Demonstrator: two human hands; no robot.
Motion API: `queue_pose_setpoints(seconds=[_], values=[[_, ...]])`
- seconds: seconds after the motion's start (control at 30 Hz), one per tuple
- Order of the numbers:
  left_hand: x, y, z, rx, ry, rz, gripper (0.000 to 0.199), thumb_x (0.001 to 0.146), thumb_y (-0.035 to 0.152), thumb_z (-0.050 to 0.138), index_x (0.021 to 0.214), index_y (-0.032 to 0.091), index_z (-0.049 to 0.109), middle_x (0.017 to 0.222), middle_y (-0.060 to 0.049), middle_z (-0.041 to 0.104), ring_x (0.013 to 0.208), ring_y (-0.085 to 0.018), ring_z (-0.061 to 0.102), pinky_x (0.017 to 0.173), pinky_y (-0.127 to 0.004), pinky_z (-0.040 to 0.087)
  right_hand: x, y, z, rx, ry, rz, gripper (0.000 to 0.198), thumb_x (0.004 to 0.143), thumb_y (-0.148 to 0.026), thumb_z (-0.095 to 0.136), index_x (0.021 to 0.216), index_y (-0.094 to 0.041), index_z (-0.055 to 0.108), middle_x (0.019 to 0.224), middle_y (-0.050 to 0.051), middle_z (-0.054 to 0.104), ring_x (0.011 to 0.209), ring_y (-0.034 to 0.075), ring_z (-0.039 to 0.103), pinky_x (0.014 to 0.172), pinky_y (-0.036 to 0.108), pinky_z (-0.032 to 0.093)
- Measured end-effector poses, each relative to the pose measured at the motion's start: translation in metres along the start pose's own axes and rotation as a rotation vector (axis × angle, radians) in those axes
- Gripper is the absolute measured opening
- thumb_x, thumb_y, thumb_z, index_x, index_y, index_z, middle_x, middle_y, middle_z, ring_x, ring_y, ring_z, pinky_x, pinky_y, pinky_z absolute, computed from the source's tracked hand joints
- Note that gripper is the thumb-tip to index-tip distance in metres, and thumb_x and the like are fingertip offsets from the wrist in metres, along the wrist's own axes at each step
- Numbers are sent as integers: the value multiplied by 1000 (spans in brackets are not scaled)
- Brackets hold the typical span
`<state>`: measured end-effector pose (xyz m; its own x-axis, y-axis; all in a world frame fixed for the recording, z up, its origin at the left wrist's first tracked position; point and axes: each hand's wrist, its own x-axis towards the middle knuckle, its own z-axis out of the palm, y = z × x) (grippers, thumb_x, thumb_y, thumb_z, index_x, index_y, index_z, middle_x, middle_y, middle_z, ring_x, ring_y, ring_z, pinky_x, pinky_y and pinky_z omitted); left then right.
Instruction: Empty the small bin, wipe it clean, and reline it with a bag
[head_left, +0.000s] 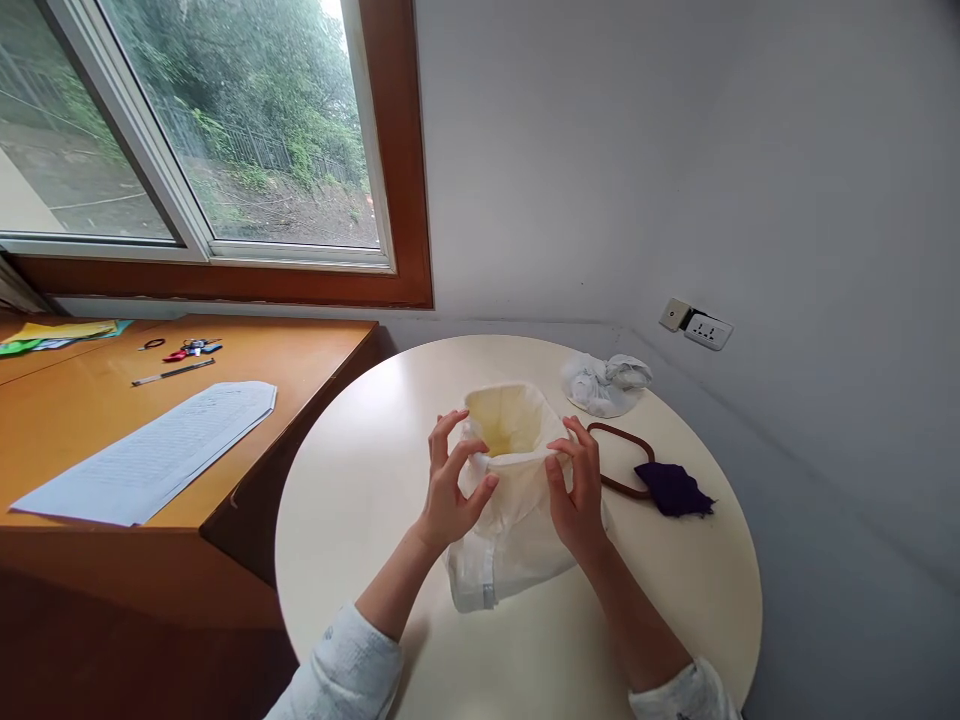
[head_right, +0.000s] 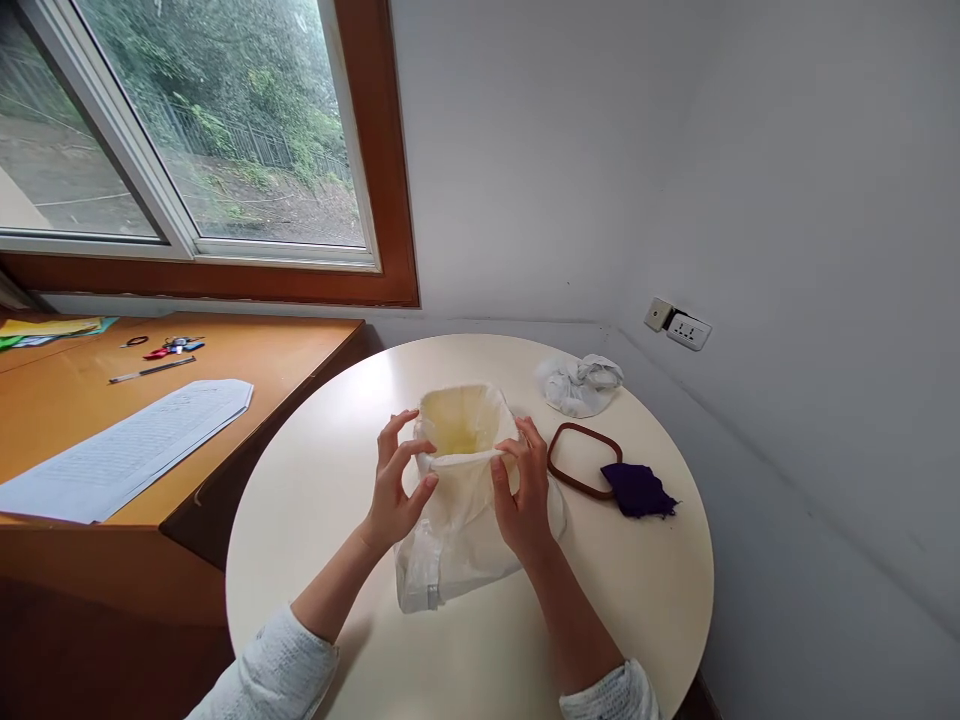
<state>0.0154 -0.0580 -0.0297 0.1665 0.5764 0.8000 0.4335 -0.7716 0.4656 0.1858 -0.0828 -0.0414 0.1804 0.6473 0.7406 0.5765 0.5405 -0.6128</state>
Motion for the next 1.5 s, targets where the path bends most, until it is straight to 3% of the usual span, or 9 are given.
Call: queue_pose_setpoints(seconds=[0.27,0.47,0.7,0.87,1.0,1.1,1.23,1.37,1.5], values=[[3,0,1,-81,-18,-153,18,89,31,37,90,20,51,132,-10,35,127,-25,29,105,-48,24,0,6,4,109,-25,88,12,89,-29,36,93,-21,44,128,10,40,120,21,39,96,46,34],[3,0,0,-216,-56,-206,24,90,33,36,107,23,49,137,-8,33,129,-23,28,105,-44,25,-1,7,5,170,-8,102,17,88,-31,39,100,-22,46,131,9,40,124,21,36,100,46,31],[-5,-10,7,-516,-18,-389,77,76,55,51,139,29,14,149,-4,8,137,-26,3,111,-45,11,-3,14,2,336,-54,224,60,85,-47,41,137,-24,22,144,7,26,132,23,25,107,46,24],[-5,-5,12,-670,-134,-462,91,71,52,60,140,30,4,148,-7,13,132,-29,22,106,-45,26,-10,16,9,358,-174,303,65,84,-49,42,139,-27,16,146,5,23,133,22,23,107,44,25],[-5,-4,9,-633,-122,-449,94,70,45,65,140,29,4,148,-9,13,132,-29,22,106,-43,27,-8,16,3,324,-176,258,64,85,-47,41,140,-26,16,146,5,23,134,22,21,108,43,22],[-7,-8,8,-573,-137,-464,98,67,41,68,140,31,2,147,-10,13,132,-29,24,105,-44,29,0,31,-10,234,-57,264,54,89,-43,34,138,-24,23,140,9,35,128,21,33,104,44,27],[-12,-15,9,-454,-102,-456,96,65,37,71,138,31,9,146,-8,14,133,-28,21,107,-46,25,3,76,-33,-151,105,300,39,84,-34,40,117,-16,51,119,12,53,114,23,46,97,44,35],[-15,-19,10,-384,-34,-412,91,65,35,71,136,30,15,143,-8,18,133,-26,19,108,-46,22,-11,115,-44,-492,-89,402,36,74,-28,45,105,-15,60,117,15,53,111,29,47,95,51,31],[-15,-19,9,-349,2,-411,85,67,34,70,135,30,18,141,-8,22,133,-25,19,109,-46,22,-23,122,-42,-590,-280,476,32,71,-28,49,97,-17,64,115,15,54,110,33,47,93,54,26]])
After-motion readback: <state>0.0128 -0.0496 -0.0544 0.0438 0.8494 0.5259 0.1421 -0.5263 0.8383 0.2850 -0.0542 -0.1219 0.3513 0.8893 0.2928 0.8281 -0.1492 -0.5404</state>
